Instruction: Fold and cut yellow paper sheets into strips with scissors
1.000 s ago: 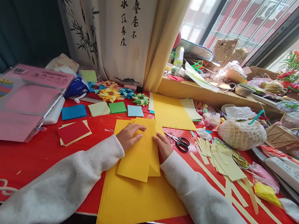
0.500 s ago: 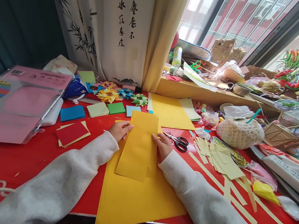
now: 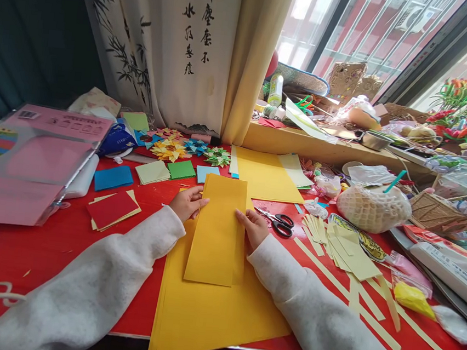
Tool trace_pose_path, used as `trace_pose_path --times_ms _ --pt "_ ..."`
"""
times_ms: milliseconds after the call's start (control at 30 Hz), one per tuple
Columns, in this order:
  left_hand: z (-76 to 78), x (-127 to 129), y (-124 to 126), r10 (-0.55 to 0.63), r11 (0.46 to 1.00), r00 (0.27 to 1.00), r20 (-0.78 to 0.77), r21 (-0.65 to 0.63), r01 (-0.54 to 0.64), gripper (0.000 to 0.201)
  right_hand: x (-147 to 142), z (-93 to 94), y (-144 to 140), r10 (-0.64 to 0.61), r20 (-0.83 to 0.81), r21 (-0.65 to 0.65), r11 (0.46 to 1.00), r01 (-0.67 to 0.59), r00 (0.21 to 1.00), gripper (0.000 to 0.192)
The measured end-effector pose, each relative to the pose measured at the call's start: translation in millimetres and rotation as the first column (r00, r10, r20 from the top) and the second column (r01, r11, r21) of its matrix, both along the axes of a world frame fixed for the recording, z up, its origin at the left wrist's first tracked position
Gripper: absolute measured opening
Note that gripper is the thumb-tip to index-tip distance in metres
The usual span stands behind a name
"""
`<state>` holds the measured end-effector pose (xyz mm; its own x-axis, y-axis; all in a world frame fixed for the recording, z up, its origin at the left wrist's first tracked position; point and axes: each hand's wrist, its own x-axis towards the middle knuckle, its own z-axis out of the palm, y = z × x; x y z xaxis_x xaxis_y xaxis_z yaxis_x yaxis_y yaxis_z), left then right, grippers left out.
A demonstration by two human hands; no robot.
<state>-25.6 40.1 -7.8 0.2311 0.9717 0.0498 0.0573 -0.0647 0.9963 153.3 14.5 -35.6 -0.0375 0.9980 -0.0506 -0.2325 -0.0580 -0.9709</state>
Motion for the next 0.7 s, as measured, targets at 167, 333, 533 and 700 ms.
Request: trace_pose_path --times_ms 167,333,533,700 --pt "-1.1 1 -1 -0.069 0.997 0.998 0.009 -0.036 0.07 0.053 -1 6.1 -3 0.034 -0.068 0.0 0.999 -0.034 0.997 0.024" --pt "1.4 0 -1 -0.061 0.998 0.998 -0.01 -0.014 0.06 0.062 -2 7.9 -4 0.061 -0.087 -0.012 0.998 -0.062 0.994 0.027" --pt "5.3 -7 1 0.055 0.993 0.998 -0.01 0.103 -0.054 0.05 -1 5.5 -4 0.082 -0.046 -0.032 0.996 -0.083 0.996 0.026" --pt "3.7 -9 3 0.065 0.992 0.998 0.01 0.11 -0.066 0.04 -1 5.9 -4 0.086 -0.056 -0.036 0.995 -0.088 0.995 0.024"
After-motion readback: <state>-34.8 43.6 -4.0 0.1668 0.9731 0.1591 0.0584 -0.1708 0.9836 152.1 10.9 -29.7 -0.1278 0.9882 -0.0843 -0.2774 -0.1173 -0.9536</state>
